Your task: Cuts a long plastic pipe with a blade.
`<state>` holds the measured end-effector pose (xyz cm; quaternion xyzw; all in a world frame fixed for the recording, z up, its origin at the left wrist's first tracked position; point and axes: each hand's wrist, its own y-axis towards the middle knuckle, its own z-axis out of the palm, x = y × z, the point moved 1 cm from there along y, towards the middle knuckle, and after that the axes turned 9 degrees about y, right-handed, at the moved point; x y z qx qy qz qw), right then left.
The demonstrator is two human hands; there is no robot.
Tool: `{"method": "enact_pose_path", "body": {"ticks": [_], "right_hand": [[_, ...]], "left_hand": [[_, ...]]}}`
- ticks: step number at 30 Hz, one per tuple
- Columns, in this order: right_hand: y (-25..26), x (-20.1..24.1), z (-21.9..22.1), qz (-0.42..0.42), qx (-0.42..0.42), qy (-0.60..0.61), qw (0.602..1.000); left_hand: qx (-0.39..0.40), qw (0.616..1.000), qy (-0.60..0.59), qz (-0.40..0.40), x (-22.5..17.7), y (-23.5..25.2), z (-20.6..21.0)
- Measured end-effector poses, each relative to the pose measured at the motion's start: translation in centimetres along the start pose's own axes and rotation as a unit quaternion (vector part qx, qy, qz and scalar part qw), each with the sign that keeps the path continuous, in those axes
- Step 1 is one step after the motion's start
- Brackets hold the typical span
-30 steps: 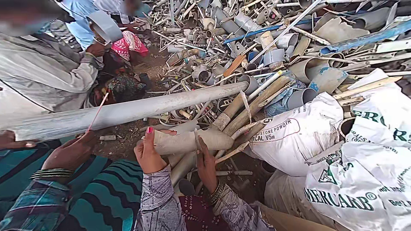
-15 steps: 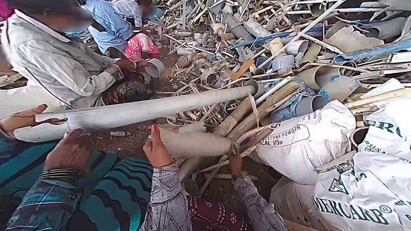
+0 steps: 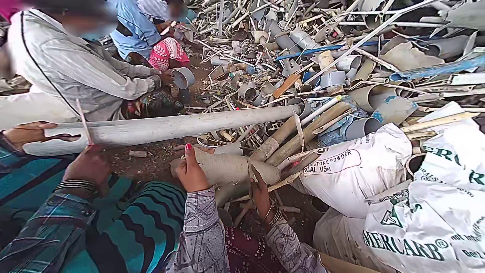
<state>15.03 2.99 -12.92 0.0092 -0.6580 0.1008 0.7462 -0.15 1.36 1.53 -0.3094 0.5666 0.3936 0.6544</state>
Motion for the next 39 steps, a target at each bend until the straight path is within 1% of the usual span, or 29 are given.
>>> {"method": "enact_pose_path", "body": {"ticks": [2, 5, 7, 9, 11, 13, 14, 16, 17, 18, 20, 22, 23, 24, 25, 26, 27, 29, 30, 31, 32, 35, 36, 37, 38, 39], "right_hand": [[-1.1, 0.1, 0.8, -0.031, 0.022, 0.017, 0.999], [-0.5, -0.4, 1.4, -0.027, 0.015, 0.026, 0.999], [-0.7, -0.8, 1.8, -0.012, -0.013, 0.041, 0.999], [0.2, -1.5, 1.0, 0.02, -0.066, 0.042, 0.997], [1.3, -2.4, -0.5, 0.06, -0.101, 0.004, 0.993], [1.5, -2.0, -1.1, 0.069, -0.079, -0.051, 0.993], [0.9, -1.1, -0.6, 0.054, -0.054, -0.069, 0.995], [-0.8, 1.1, 1.1, -0.007, 0.001, -0.08, 0.997], [-1.4, 1.6, 1.8, -0.032, 0.013, -0.083, 0.996], [-1.5, 1.5, 1.9, -0.039, 0.015, -0.095, 0.995], [-0.3, 0.2, 0.7, -0.017, -0.003, -0.162, 0.987], [1.6, -0.8, -1.6, 0.054, -0.021, -0.239, 0.969], [2.2, -0.7, -2.3, 0.093, -0.024, -0.267, 0.959], [2.3, -0.1, -2.4, 0.112, -0.02, -0.29, 0.95], [2.0, 0.7, -1.8, 0.108, -0.009, -0.309, 0.945], [1.1, 1.7, -1.0, 0.074, 0.006, -0.322, 0.944], [-0.3, 2.5, 0.1, 0.02, 0.014, -0.32, 0.947], [-2.5, 3.1, 2.2, -0.084, 0.003, -0.305, 0.949], [-3.0, 3.0, 2.6, -0.112, -0.01, -0.311, 0.944], [-2.9, 2.6, 2.7, -0.117, -0.025, -0.327, 0.938], [-2.4, 1.9, 2.1, -0.088, -0.04, -0.349, 0.932], [1.3, -0.6, -1.2, 0.12, -0.064, -0.368, 0.92], [2.2, -1.2, -2.0, 0.16, -0.076, -0.356, 0.918], [2.6, -1.3, -2.1, 0.178, -0.083, -0.343, 0.919], [2.5, -0.9, -1.6, 0.174, -0.083, -0.325, 0.926], [1.8, -0.1, -0.5, 0.152, -0.075, -0.315, 0.934]], "left_hand": [[-0.005, 1.0, 0.005, -0.002, 0.3, -0.1, -0.1], [-0.008, 1.0, -0.002, -0.02, 0.3, 0.5, -0.4], [-0.003, 0.999, -0.001, -0.032, 0.6, 0.6, -0.9], [0.001, 0.999, -0.007, -0.037, 0.6, 0.7, -1.1], [0.007, 0.999, -0.01, -0.035, 0.5, 0.6, -1.1], [0.013, 0.999, -0.011, -0.029, 0.3, 0.4, -0.9], [0.014, 1.0, -0.012, -0.025, 0.3, 0.3, -0.8], [0.014, 1.0, -0.011, -0.019, 0.2, 0.0, -0.4], [0.011, 1.0, -0.011, -0.018, 0.2, -0.1, -0.4], [0.008, 1.0, -0.013, -0.019, 0.2, -0.1, -0.5], [0.007, 1.0, -0.015, -0.026, 0.4, 0.2, -0.9], [0.007, 0.999, -0.013, -0.032, 0.5, 0.2, -1.1], [0.009, 0.999, -0.012, -0.031, 0.4, 0.1, -1.1], [0.01, 1.0, -0.006, -0.026, 0.3, 0.0, -1.0], [0.009, 1.0, 0.003, -0.018, 0.2, 0.0, -0.7], [0.007, 1.0, 0.018, -0.013, 0.2, -0.1, -0.5], [0.004, 0.999, 0.035, -0.01, 0.2, -0.3, -0.4], [-0.003, 0.998, 0.054, -0.015, 0.2, -0.5, -0.3], [-0.004, 0.998, 0.053, -0.016, 0.1, -0.4, -0.4], [-0.004, 0.999, 0.051, -0.016, 0.1, -0.4, -0.5], [-0.004, 0.999, 0.051, -0.013, 0.1, -0.3, -0.6], [0.01, 1.0, 0.024, -0.014, 0.4, 0.0, -1.0], [0.019, 1.0, 0.017, -0.011, 0.4, 0.1, -1.0], [0.032, 0.999, 0.012, -0.003, 0.4, 0.2, -0.9], [0.045, 0.999, 0.01, 0.007, 0.4, 0.2, -0.7], [0.055, 0.998, 0.011, 0.016, 0.3, 0.2, -0.6]]}}
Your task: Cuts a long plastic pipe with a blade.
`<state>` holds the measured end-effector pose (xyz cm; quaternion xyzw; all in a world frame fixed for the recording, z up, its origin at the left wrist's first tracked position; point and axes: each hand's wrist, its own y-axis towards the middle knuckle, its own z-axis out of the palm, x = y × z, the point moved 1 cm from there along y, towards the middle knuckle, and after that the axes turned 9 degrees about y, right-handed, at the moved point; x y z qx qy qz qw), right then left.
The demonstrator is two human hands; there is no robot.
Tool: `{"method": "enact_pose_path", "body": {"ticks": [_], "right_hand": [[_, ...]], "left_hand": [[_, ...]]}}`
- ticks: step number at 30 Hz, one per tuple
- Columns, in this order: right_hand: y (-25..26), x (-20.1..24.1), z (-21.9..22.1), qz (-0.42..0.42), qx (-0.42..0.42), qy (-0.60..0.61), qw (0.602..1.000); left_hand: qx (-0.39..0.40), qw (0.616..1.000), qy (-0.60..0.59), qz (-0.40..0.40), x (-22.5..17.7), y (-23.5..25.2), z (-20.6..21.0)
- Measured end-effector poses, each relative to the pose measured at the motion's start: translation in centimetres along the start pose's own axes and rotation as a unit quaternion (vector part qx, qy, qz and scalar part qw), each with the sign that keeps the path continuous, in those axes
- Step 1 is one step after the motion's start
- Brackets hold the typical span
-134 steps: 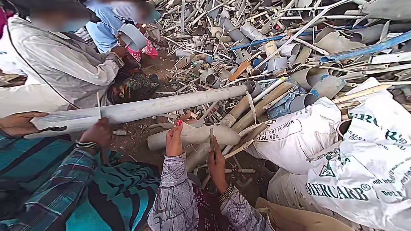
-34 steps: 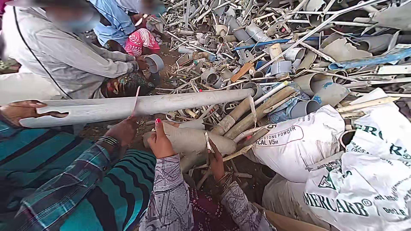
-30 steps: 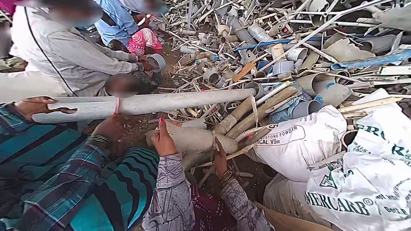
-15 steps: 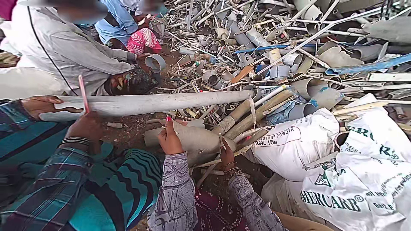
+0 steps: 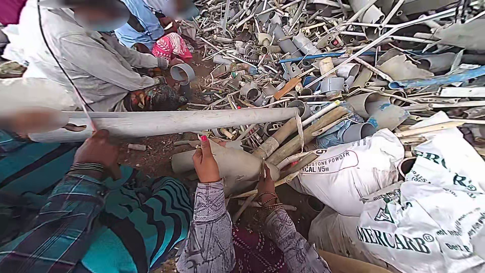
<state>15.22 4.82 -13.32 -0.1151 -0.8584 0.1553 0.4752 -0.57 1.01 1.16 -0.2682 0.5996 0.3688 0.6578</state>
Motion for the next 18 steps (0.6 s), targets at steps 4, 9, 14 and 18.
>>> {"method": "enact_pose_path", "body": {"ticks": [4, 9, 14, 18], "right_hand": [[-8.4, 4.7, 3.8, -0.261, -0.038, 0.081, 0.961], [-9.9, 4.9, 6.0, -0.44, -0.126, 0.073, 0.886], [-1.3, -2.8, 4.1, -0.134, -0.069, 0.137, 0.979], [-0.6, -2.4, 2.5, -0.01, -0.046, 0.193, 0.98]], "left_hand": [[0.021, 0.999, 0.033, 0.008, -0.2, -0.2, -0.1], [0.019, 0.999, 0.037, -0.012, 0.0, 0.1, -0.9], [0.022, 0.999, 0.029, -0.033, 0.3, 0.6, -1.2], [0.052, 0.998, 0.033, -0.019, -0.3, 0.2, -0.7]]}}
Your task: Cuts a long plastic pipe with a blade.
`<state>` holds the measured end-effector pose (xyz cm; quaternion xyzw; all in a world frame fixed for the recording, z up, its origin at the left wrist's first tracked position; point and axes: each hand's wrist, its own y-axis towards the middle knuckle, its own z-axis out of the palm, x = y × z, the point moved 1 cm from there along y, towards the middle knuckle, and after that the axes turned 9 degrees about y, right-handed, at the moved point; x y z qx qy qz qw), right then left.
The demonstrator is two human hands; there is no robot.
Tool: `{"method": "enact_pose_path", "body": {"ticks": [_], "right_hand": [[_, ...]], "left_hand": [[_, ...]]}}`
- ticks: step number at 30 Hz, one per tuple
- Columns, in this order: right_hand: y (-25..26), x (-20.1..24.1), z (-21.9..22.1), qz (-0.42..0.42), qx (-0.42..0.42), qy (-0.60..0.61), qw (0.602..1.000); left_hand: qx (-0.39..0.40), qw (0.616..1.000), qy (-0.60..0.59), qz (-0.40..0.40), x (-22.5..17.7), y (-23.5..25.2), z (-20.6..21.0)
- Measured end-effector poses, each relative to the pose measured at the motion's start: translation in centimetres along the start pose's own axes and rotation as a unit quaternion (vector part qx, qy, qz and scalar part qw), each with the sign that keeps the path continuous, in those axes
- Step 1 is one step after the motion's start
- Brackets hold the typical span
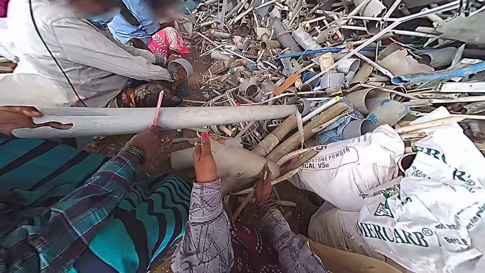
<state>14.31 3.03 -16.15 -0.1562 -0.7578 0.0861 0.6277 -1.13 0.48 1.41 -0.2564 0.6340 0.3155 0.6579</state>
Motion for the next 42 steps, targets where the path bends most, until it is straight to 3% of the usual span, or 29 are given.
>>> {"method": "enact_pose_path", "body": {"ticks": [3, 6, 9, 11, 14, 16, 17, 18, 19, 20, 22, 24, 27, 29, 31, 34, 35, 37, 40, 42], "right_hand": [[-4.2, 2.2, 2.9, -0.168, 0.027, 0.091, 0.981], [-7.8, 3.8, 5.8, -0.368, 0.054, 0.137, 0.918], [-6.9, 2.5, 5.8, -0.428, 0.028, 0.082, 0.9], [-4.5, -0.3, 4.5, -0.368, -0.019, 0.045, 0.929], [-0.6, -4.0, 0.5, -0.057, -0.048, -0.036, 0.997], [0.2, -4.1, -1.1, 0.037, -0.034, -0.061, 0.997], [-0.5, -3.6, -0.9, 0.02, -0.026, -0.062, 0.998], [-1.8, -3.2, -0.4, -0.044, -0.024, -0.057, 0.997], [-3.3, -3.1, 0.4, -0.147, -0.031, -0.045, 0.988], [-4.3, -3.2, 1.7, -0.256, -0.036, -0.025, 0.966], [-5.2, -3.0, 3.1, -0.361, -0.017, 0.01, 0.933], [-4.6, -3.7, 2.5, -0.327, -0.013, 0.006, 0.945], [-1.2, -5.6, -0.5, -0.118, -0.046, -0.033, 0.991], [0.6, -5.9, -2.4, -0.014, -0.038, -0.058, 0.998], [-0.5, -4.2, -2.1, -0.047, -0.007, -0.06, 0.997], [-4.2, -3.1, 0.6, -0.267, 0.026, 0.011, 0.963], [-4.7, -3.0, 1.1, -0.298, 0.049, 0.035, 0.953], [-4.4, -3.3, 1.0, -0.268, 0.063, 0.069, 0.959], [-2.6, -2.9, -0.6, -0.114, 0.049, 0.167, 0.978], [-3.3, -1.3, -0.8, -0.106, 0.085, 0.212, 0.968]], "left_hand": [[0.07, 0.997, 0.013, 0.008, 0.1, -0.2, -0.2], [0.134, 0.991, 0.021, 0.011, -0.3, -0.8, -0.9], [0.137, 0.988, 0.065, 0.031, -0.4, -0.9, -1.3], [0.104, 0.991, 0.074, 0.029, -0.1, -0.5, -1.3], [0.039, 0.997, 0.06, 0.03, 0.7, 0.1, -1.0], [0.014, 0.999, 0.048, 0.016, 0.3, 0.3, -0.7], [0.007, 0.996, 0.07, -0.062, -1.5, 0.5, -0.7], [0.074, 0.968, 0.083, -0.225, -4.7, 1.1, -1.2], [0.011, 0.989, 0.065, -0.13, -2.0, 0.6, -0.5], [-0.002, 0.998, 0.022, -0.06, 0.2, 0.5, -0.2], [0.01, 0.999, -0.016, -0.045, 1.4, 0.8, -0.3], [0.003, 0.997, -0.014, -0.08, 1.1, 0.9, -0.6], [-0.009, 0.995, -0.004, -0.095, 1.1, 0.9, -0.8], [0.0, 0.997, -0.009, -0.081, 1.0, 0.7, -0.5], [0.006, 0.998, -0.013, -0.056, 0.6, 0.8, 0.1], [-0.001, 0.999, -0.018, -0.052, 1.1, 0.8, 0.2], [-0.003, 0.998, -0.025, -0.051, 1.4, 1.1, 0.1], [-0.015, 0.997, -0.035, -0.065, 1.4, 1.0, -0.1], [-0.025, 0.997, -0.033, -0.069, 1.4, 0.7, -0.2], [-0.015, 0.998, -0.032, -0.051, 1.1, 0.8, 0.1]]}}
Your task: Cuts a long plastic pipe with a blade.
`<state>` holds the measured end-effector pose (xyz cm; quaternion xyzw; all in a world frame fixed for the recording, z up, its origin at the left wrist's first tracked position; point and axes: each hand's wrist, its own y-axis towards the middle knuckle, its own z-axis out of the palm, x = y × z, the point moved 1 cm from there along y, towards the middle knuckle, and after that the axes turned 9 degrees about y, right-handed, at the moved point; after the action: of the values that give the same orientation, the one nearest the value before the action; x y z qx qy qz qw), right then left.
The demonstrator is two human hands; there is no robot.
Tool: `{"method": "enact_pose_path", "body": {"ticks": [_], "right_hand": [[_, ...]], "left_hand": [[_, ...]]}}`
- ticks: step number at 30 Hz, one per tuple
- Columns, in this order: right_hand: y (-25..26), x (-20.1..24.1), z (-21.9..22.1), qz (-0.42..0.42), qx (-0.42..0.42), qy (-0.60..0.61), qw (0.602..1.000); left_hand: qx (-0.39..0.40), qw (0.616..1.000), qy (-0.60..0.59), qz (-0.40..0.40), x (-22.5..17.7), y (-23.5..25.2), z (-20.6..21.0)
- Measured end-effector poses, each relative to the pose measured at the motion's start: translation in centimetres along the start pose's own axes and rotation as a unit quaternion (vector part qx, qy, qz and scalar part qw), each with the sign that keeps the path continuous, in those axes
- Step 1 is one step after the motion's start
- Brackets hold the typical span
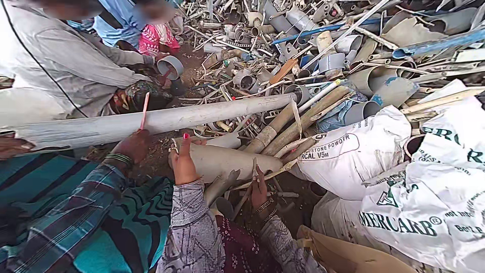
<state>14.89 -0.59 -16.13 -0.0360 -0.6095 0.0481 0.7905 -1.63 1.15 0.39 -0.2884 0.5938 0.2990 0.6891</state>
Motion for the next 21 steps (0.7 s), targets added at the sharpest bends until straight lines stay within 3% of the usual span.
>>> {"method": "enact_pose_path", "body": {"ticks": [2, 7, 11, 15, 18, 21], "right_hand": [[-1.2, 0.6, 1.0, -0.043, 0.041, -0.003, 0.998], [0.5, -1.4, -0.1, -0.044, -0.073, -0.059, 0.995], [-0.6, -0.7, 0.9, -0.104, -0.036, -0.072, 0.991], [0.4, -0.9, 0.5, -0.063, -0.073, -0.067, 0.993], [-0.1, -0.1, 0.8, -0.092, -0.038, -0.095, 0.99], [0.3, -0.7, 0.1, -0.074, -0.062, -0.135, 0.986]], "left_hand": [[0.003, 1.0, 0.007, 0.002, -0.3, -0.3, 0.3], [0.001, 1.0, 0.007, -0.003, 0.2, -0.2, -0.3], [0.008, 1.0, 0.01, 0.001, 0.4, -0.3, -0.1], [0.004, 1.0, 0.009, -0.004, 0.2, -0.5, -0.1], [0.01, 1.0, 0.014, -0.014, -0.1, -0.6, -0.2], [0.017, 1.0, 0.019, -0.005, 0.5, -0.4, -0.3]]}}
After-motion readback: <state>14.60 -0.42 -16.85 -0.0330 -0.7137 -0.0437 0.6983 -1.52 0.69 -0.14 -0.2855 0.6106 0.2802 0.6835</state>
